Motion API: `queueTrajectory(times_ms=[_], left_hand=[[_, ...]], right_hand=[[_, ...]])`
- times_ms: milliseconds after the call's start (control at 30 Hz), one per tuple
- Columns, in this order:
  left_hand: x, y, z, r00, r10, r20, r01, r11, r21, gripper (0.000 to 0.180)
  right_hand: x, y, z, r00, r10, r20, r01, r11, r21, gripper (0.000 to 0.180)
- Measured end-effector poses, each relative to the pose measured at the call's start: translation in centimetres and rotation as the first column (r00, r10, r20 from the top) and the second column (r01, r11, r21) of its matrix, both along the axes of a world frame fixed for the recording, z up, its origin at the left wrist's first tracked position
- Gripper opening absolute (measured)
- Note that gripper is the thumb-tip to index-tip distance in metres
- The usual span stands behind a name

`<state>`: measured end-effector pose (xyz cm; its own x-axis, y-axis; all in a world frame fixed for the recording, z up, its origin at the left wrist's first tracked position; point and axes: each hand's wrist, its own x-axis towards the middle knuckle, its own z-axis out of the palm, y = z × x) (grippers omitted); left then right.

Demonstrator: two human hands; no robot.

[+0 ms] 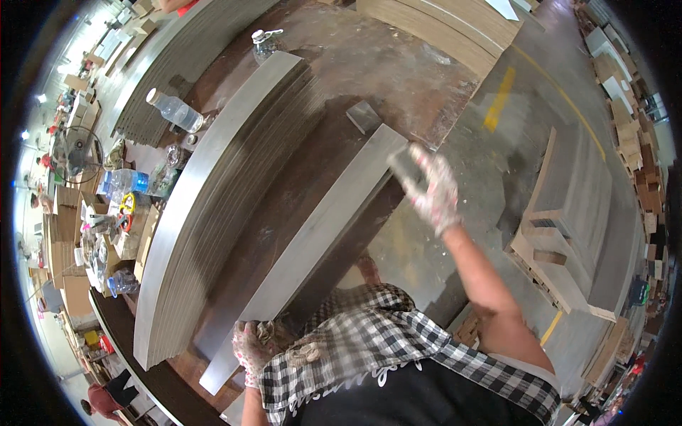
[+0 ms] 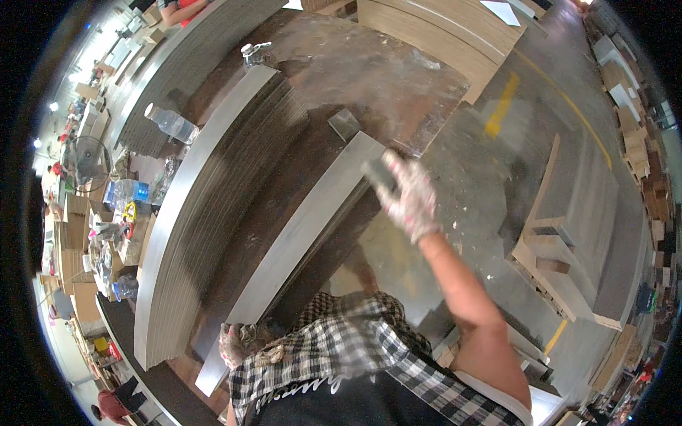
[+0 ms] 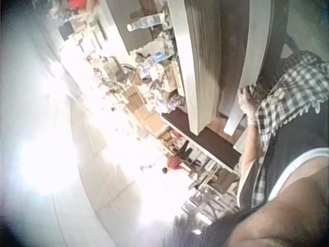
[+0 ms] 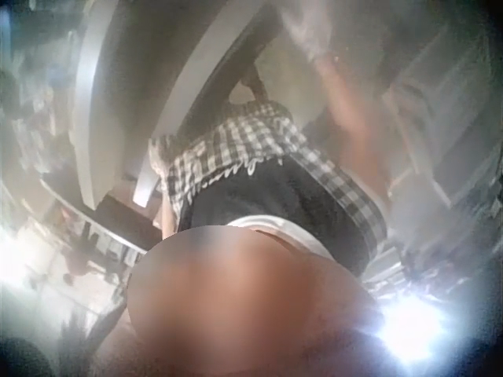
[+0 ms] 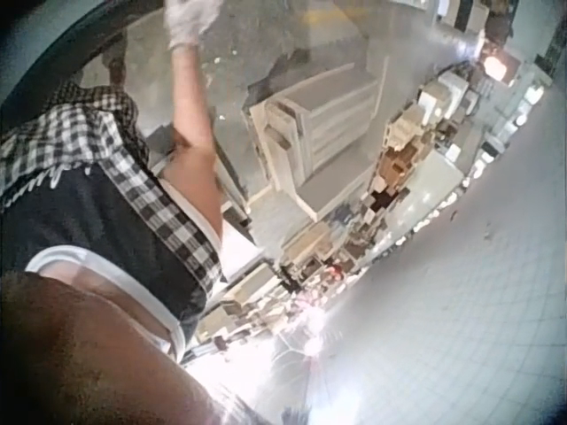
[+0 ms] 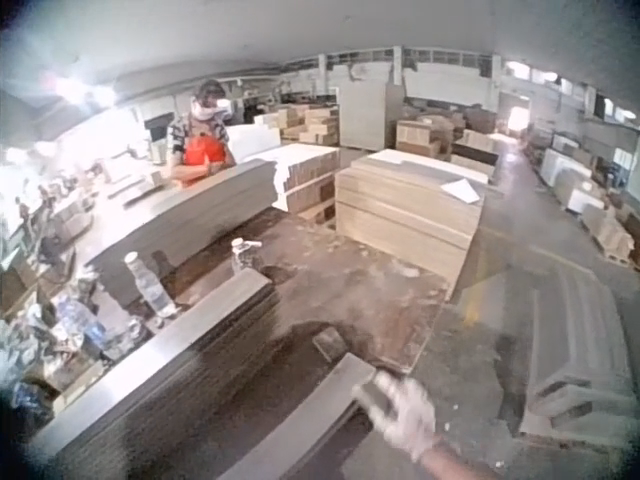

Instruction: The person sands the edges and surfaces of long wooden panels using a sanding block by hand and wipes them down with a cloth. The person moves panels from a stack to the workspace, applies the sanding block to several sides of the panels, and wipes away dust before moving the panels aside.

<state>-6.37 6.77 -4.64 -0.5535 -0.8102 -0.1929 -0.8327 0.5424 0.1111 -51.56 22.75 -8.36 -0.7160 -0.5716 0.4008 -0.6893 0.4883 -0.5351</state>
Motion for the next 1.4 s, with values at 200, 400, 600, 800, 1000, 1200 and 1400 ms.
queueTrajectory(times_ms=[200,400,600,800,1000,1200,1400], left_hand=[[-0.5,0.0,0.6,0.993,-0.031,-0.116,0.035,0.999,0.026,0.048],[2.3,1.7,-0.5,0.96,-0.125,-0.249,0.155,0.983,0.102,0.05],[7.2,3.9,-3.6,0.941,0.019,-0.337,0.079,0.959,0.273,0.055],[15.7,4.9,-6.0,0.943,0.191,-0.273,-0.057,0.9,0.432,0.044],[22.6,6.0,-10.5,0.884,0.348,-0.311,-0.191,0.878,0.439,0.049],[25.5,8.8,-14.2,0.847,0.429,-0.313,-0.25,0.842,0.479,0.061],[24.7,11.2,-14.9,0.66,0.574,-0.485,-0.307,0.795,0.524,0.066]], right_hand=[[0.2,-1.1,0.0,0.999,-0.038,-0.03,0.032,0.983,-0.179,0.059],[7.6,-3.8,-0.8,0.992,0.102,-0.077,-0.109,0.99,-0.089,0.071],[15.3,-3.6,-3.7,0.992,0.124,0.025,-0.119,0.982,-0.144,0.068],[21.7,-4.8,-5.4,0.957,0.262,-0.129,-0.274,0.957,-0.091,0.074],[36.7,-8.9,-4.1,0.822,0.567,-0.05,-0.569,0.821,-0.047,0.074],[47.0,-13.4,-1.9,0.55,0.835,0.009,-0.816,0.535,0.219,0.07],[53.1,-16.2,0.2,0.179,0.98,-0.087,-0.977,0.188,0.103,0.056]])
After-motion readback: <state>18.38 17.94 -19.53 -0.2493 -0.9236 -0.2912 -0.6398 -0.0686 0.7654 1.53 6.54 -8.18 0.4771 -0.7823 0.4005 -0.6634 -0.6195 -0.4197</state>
